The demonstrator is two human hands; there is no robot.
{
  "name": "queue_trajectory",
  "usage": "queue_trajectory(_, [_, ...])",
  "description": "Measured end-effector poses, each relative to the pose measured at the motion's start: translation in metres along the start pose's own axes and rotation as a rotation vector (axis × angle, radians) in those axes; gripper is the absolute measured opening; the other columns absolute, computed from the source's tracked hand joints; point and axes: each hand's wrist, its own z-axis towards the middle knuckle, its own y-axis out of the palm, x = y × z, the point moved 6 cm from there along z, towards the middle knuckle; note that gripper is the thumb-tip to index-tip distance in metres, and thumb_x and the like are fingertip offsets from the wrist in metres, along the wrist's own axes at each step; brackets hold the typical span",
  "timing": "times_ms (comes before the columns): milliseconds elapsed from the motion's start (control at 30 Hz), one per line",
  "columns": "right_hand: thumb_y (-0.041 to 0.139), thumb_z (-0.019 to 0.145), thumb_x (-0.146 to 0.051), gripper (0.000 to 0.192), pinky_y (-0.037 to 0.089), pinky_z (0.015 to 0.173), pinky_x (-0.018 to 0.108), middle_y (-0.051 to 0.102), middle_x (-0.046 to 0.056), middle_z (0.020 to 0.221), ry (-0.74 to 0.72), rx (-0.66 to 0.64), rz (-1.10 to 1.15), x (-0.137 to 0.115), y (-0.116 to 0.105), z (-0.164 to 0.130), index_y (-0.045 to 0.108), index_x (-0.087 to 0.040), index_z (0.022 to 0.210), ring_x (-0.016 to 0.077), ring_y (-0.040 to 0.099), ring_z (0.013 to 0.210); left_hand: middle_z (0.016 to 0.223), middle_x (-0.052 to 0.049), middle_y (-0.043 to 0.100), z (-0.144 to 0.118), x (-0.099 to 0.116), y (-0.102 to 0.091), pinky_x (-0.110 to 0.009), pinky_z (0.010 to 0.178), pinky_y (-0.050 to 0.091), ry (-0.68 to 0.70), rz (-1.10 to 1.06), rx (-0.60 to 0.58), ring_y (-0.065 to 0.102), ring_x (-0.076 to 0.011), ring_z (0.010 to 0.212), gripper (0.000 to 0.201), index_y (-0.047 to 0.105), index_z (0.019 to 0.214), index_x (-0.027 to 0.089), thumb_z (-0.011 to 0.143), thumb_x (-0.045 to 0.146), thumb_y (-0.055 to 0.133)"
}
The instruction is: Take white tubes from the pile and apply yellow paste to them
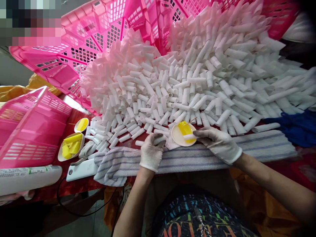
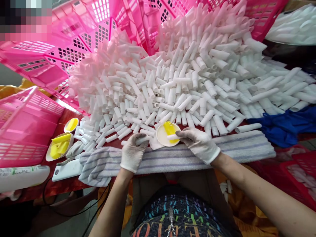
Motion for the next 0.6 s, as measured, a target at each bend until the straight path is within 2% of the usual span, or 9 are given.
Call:
queue_trajectory(33, [0.077, 0.080, -0.043, 0.021, 0.061, 0.096, 0.048, 0.074, 0.003, 0.096, -0.010, -0.006, -0.022, 0.000, -0.001, -0.001, 0.077, -0.031, 0.097, 0.0273, 0.073, 0.093, 0.098, -0.008, 0.074, -0.001, 0.002, 0.001, -0.039, 0.092, 0.058, -0.016, -0.016, -0.010, 0.072, -0.0221, 0.094, 0.024, 0.069, 0.097, 0.017, 0.074, 0.021, 0.078])
queue_trajectory(100, [0.078, 0.078, -0.042, 0.033, 0.059, 0.100, 0.049, 0.074, 0.004, 0.107, 0.013, -0.048, -0.041, 0.002, -0.001, -0.002, 0.075, -0.028, 0.108, 0.0287, 0.072, 0.102, 0.098, -0.007, 0.074, -0.002, 0.005, 0.003, -0.039, 0.091, 0.059, -0.051, -0.064, -0.036, 0.073, -0.0216, 0.092, 0.025, 0.068, 0.098, 0.017, 0.075, 0.021, 0.077])
queue_trajectory(200, [0.071, 0.086, -0.045, 0.041, 0.053, 0.109, 0.050, 0.073, 0.006, 0.122, 0.089, -0.061, -0.035, 0.005, -0.002, -0.003, 0.070, -0.024, 0.120, 0.0292, 0.069, 0.113, 0.100, -0.008, 0.074, -0.004, 0.007, 0.004, -0.038, 0.092, 0.059, -0.062, -0.085, -0.056, 0.073, -0.0216, 0.094, 0.028, 0.067, 0.099, 0.017, 0.073, 0.021, 0.078])
queue_trajectory(333, [0.072, 0.086, -0.043, 0.023, 0.058, 0.101, 0.048, 0.073, 0.005, 0.110, -0.020, -0.043, -0.069, 0.005, -0.003, -0.002, 0.073, -0.030, 0.106, 0.0270, 0.071, 0.102, 0.102, -0.008, 0.073, -0.006, 0.012, 0.004, -0.037, 0.095, 0.057, -0.019, -0.035, -0.056, 0.072, -0.0213, 0.096, 0.029, 0.069, 0.099, 0.017, 0.073, 0.022, 0.080])
queue_trajectory(400, [0.074, 0.084, -0.040, 0.022, 0.059, 0.098, 0.047, 0.070, 0.004, 0.109, -0.084, -0.067, -0.093, 0.006, -0.003, -0.001, 0.073, -0.032, 0.105, 0.0267, 0.070, 0.101, 0.100, -0.007, 0.074, -0.008, 0.013, 0.007, -0.037, 0.093, 0.058, -0.027, -0.027, -0.079, 0.072, -0.0206, 0.093, 0.027, 0.069, 0.098, 0.017, 0.073, 0.021, 0.079])
queue_trajectory(500, [0.072, 0.086, -0.038, 0.024, 0.057, 0.099, 0.046, 0.070, 0.005, 0.109, -0.078, -0.068, -0.056, 0.008, -0.006, -0.001, 0.072, -0.032, 0.110, 0.0268, 0.070, 0.101, 0.097, -0.006, 0.075, -0.010, 0.013, 0.013, -0.035, 0.089, 0.058, -0.059, -0.043, -0.137, 0.072, -0.0199, 0.090, 0.027, 0.068, 0.098, 0.018, 0.073, 0.017, 0.078])
queue_trajectory(600, [0.071, 0.086, -0.035, 0.014, 0.057, 0.091, 0.043, 0.069, 0.006, 0.100, -0.081, -0.061, -0.086, 0.001, -0.009, -0.001, 0.076, -0.031, 0.099, 0.0248, 0.068, 0.092, 0.095, -0.005, 0.075, -0.012, 0.014, 0.018, -0.036, 0.087, 0.059, -0.072, -0.048, -0.158, 0.073, -0.0199, 0.088, 0.027, 0.068, 0.096, 0.017, 0.072, 0.018, 0.079])
